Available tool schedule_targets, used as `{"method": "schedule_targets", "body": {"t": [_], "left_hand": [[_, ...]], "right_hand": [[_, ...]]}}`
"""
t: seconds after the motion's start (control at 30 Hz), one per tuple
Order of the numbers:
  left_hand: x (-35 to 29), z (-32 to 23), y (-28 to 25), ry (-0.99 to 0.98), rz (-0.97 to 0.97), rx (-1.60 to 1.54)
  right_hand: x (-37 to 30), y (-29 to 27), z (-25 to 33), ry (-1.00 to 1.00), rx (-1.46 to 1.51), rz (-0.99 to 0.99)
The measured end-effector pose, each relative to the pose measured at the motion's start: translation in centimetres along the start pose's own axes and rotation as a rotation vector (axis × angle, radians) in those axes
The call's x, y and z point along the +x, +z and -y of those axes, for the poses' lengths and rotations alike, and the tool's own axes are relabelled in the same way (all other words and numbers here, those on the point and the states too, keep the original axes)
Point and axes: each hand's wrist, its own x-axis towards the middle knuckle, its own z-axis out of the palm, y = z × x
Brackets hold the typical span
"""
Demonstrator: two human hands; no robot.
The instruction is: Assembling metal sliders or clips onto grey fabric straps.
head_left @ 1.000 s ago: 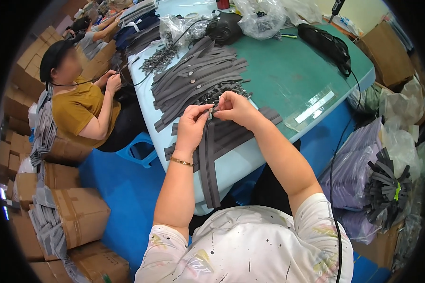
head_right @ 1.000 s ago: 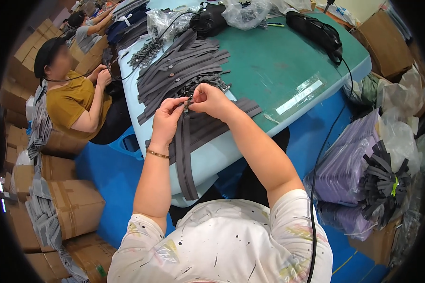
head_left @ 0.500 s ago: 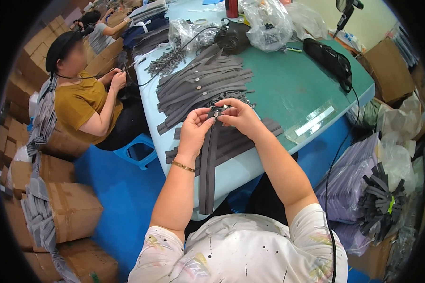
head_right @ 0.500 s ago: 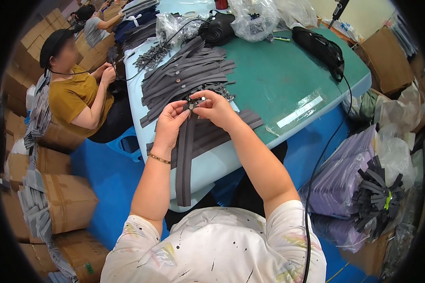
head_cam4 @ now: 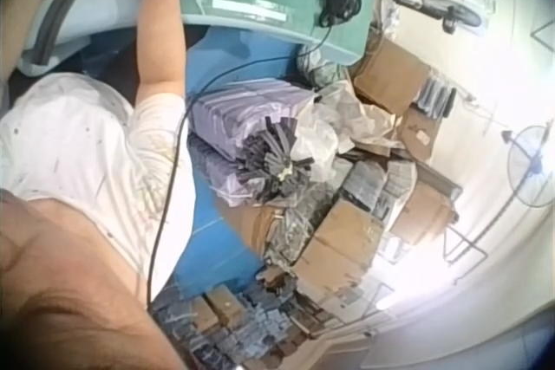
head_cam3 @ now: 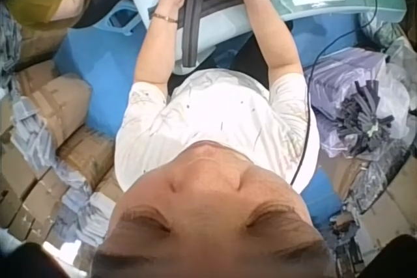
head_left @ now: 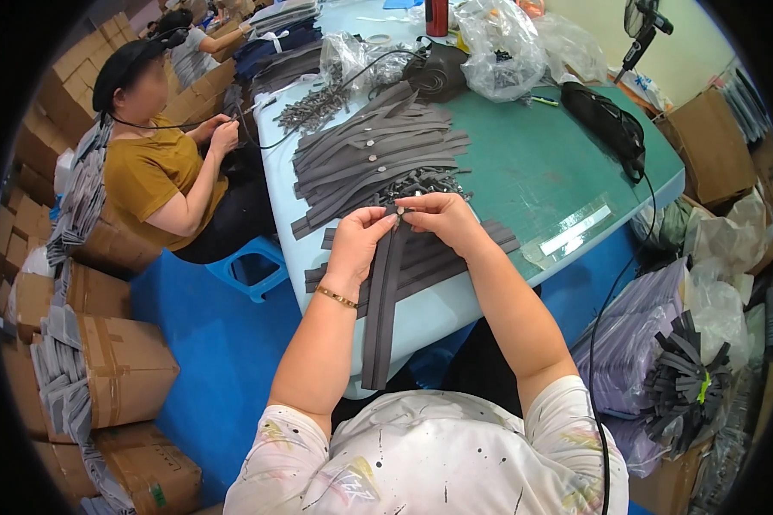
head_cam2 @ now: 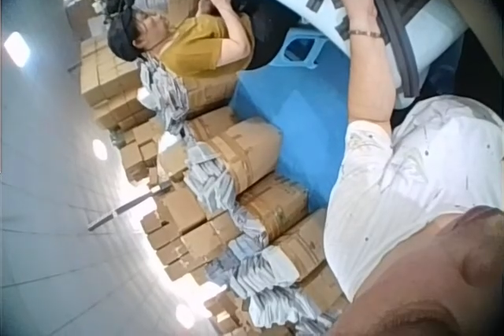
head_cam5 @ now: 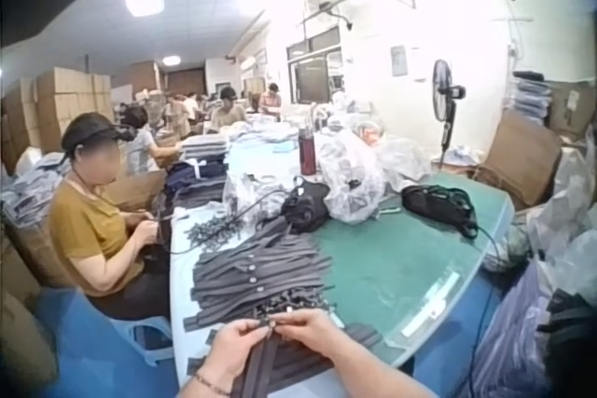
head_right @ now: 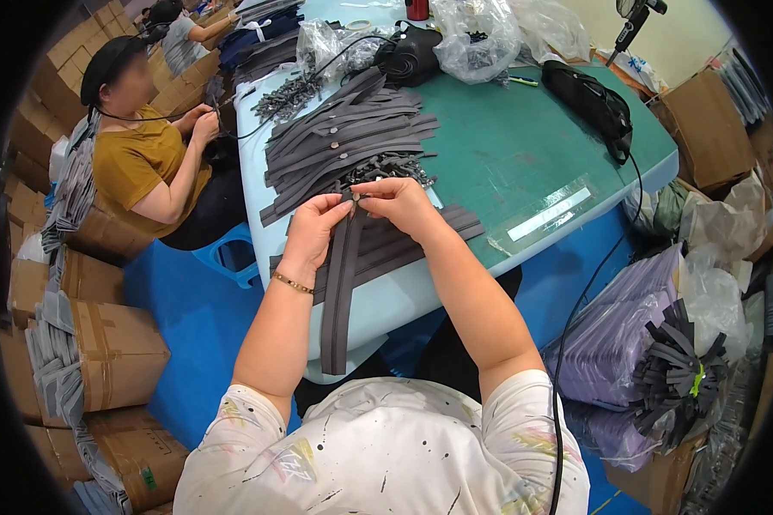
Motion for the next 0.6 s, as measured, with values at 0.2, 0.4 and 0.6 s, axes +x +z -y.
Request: {"method": "schedule_targets", "body": {"t": [0.2, 0.4, 0.6], "left_hand": [[-0.12, 0.23, 0.17, 0.013, -0.011, 0.020], [-0.31, 0.16, 0.30, 0.019, -0.019, 0.043], [-0.33, -0.04, 0.37, 0.022, -0.024, 0.085]], "right_hand": [[-0.32, 0.01, 0.29, 0.015, -0.023, 0.000], [-0.26, 0.07, -0.06, 0.005, 0.005, -0.011], [-0.09, -0.10, -0.07, 0.014, -0.002, 0.009]]}}
